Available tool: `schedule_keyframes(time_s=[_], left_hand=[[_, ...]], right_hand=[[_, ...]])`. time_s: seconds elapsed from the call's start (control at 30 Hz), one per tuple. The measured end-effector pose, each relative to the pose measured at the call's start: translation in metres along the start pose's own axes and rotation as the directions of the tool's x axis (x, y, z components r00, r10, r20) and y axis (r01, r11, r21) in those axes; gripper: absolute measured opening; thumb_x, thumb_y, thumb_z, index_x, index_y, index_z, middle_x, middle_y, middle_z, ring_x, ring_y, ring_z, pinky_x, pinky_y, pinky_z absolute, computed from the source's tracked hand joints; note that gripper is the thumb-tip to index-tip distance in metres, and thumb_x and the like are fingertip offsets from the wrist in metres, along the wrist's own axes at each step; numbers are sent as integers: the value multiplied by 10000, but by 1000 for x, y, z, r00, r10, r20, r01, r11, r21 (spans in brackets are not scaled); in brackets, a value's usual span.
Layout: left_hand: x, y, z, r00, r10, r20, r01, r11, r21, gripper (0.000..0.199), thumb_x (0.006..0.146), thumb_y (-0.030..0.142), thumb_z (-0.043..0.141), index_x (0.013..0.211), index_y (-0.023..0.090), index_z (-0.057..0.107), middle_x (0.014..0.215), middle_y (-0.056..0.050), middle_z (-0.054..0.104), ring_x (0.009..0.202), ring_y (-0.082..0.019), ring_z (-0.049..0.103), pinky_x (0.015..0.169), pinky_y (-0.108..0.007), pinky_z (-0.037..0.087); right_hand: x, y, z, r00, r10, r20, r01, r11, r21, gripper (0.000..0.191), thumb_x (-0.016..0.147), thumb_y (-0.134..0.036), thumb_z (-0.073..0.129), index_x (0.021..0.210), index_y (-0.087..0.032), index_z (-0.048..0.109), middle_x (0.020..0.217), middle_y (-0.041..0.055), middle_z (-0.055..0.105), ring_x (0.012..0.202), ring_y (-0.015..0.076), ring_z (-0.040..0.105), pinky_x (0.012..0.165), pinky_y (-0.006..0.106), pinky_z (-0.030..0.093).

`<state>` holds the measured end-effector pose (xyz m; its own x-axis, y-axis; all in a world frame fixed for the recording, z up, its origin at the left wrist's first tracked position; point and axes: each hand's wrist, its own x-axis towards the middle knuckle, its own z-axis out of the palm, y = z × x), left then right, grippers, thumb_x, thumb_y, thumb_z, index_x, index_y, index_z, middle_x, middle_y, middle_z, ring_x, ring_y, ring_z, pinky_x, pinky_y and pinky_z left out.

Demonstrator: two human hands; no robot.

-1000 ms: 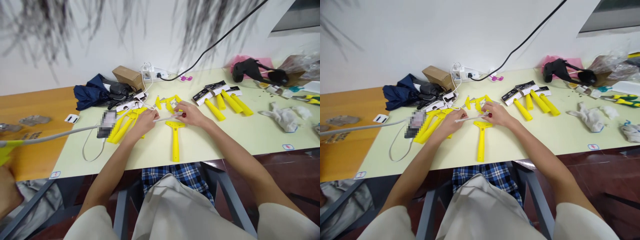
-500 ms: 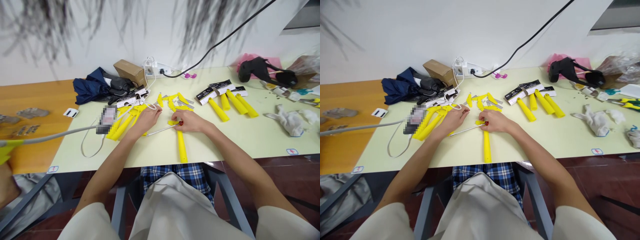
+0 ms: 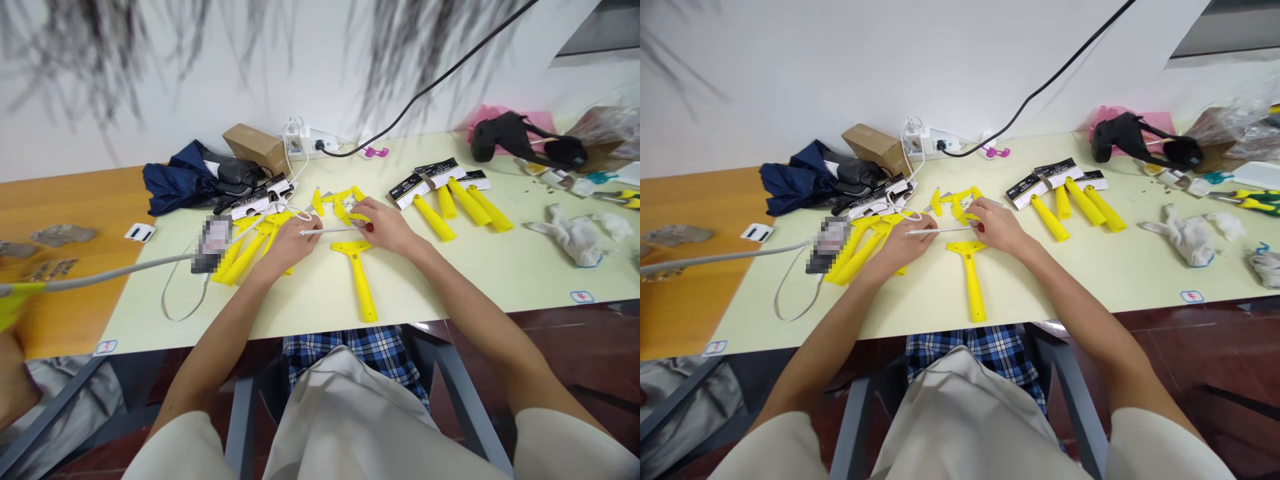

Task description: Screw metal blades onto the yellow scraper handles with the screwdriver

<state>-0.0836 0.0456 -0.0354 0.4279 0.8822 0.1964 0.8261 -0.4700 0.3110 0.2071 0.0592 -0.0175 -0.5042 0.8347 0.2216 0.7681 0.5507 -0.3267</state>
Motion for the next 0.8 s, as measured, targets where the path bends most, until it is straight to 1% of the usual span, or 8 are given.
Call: schedule_keyframes(time_s=[0.07, 0.13, 0.23, 0.37, 0.47, 0.63, 0.7, 0.8], left_hand=[[0, 1, 0, 1000, 6, 19, -6, 1000, 29, 204, 1097, 289, 562, 1144, 234, 753, 1183, -127, 805, 1174, -333, 740, 1058, -456, 575], [1, 2, 0, 999, 9, 41, -11, 999, 51, 229, 1106, 301, 549, 1135, 232, 766, 1205, -134, 808, 1189, -344, 741, 1077, -468, 572], [1, 5, -1, 998, -14, 55, 10, 998, 63, 263, 1115, 320, 544, 1151, 230, 788, 1208, -134, 820, 1181, -345, 751, 1096, -470, 568], [0, 9, -3, 998, -34, 53, 30, 997, 70, 316, 1127, 362, 544, 1256, 209, 789, 1234, -144, 833, 1208, -355, 753, 1131, -483, 562], [0, 9, -2, 999, -30, 39, 27, 997, 66, 321, 1126, 377, 548, 1259, 210, 788, 1243, -140, 834, 1204, -361, 757, 1125, -491, 570], [0, 6, 0, 1000, 4, 15, -4, 999, 35, 312, 1119, 366, 547, 1221, 198, 789, 1269, -164, 820, 1242, -369, 748, 1140, -510, 568], [1, 6, 1, 1000, 0, 7, 0, 1000, 24, 306, 1116, 367, 554, 1232, 199, 783, 1268, -163, 823, 1247, -368, 747, 1144, -516, 566], [1, 8, 0, 1000, -10, 3, 10, 1000, 5, 300, 1118, 356, 560, 1274, 205, 767, 1222, -147, 838, 1232, -360, 757, 1143, -515, 561]], right_hand=[[1, 10, 0, 997, 70, 11, -69, 994, -86, 486, 924, -105, 668, 1388, -187, 787, 1536, 121, 710, 1123, 328, 767, 761, 393, 531], [2, 17, 0, 994, 104, 30, -99, 987, -124, 463, 939, -136, 673, 1377, -201, 807, 1524, 106, 720, 1100, 327, 772, 727, 393, 521], [3, 21, 2, 991, 124, 38, -118, 983, -142, 413, 985, -194, 667, 1364, -221, 828, 1501, 105, 729, 1084, 316, 772, 722, 388, 522], [4, 21, 2, 991, 134, 23, -128, 978, -165, 364, 1029, -269, 660, 1340, -245, 848, 1497, 93, 734, 1075, 307, 767, 690, 385, 498], [4, 22, 2, 992, 122, 22, -117, 978, -173, 327, 1032, -229, 640, 1268, -243, 867, 1502, 77, 741, 1084, 305, 763, 665, 387, 463], [6, 23, 5, 996, 93, 6, -91, 981, -169, 280, 1016, -151, 610, 1165, -205, 841, 1473, 103, 761, 1046, 305, 747, 628, 382, 374], [6, 22, 4, 995, 99, -11, -100, 978, -183, 285, 1016, -130, 582, 1157, -203, 819, 1436, 119, 773, 1026, 301, 739, 613, 377, 321], [7, 19, 2, 990, 138, -35, -142, 966, -217, 316, 1028, -118, 537, 1209, -187, 787, 1361, 136, 798, 976, 299, 735, 607, 381, 245]])
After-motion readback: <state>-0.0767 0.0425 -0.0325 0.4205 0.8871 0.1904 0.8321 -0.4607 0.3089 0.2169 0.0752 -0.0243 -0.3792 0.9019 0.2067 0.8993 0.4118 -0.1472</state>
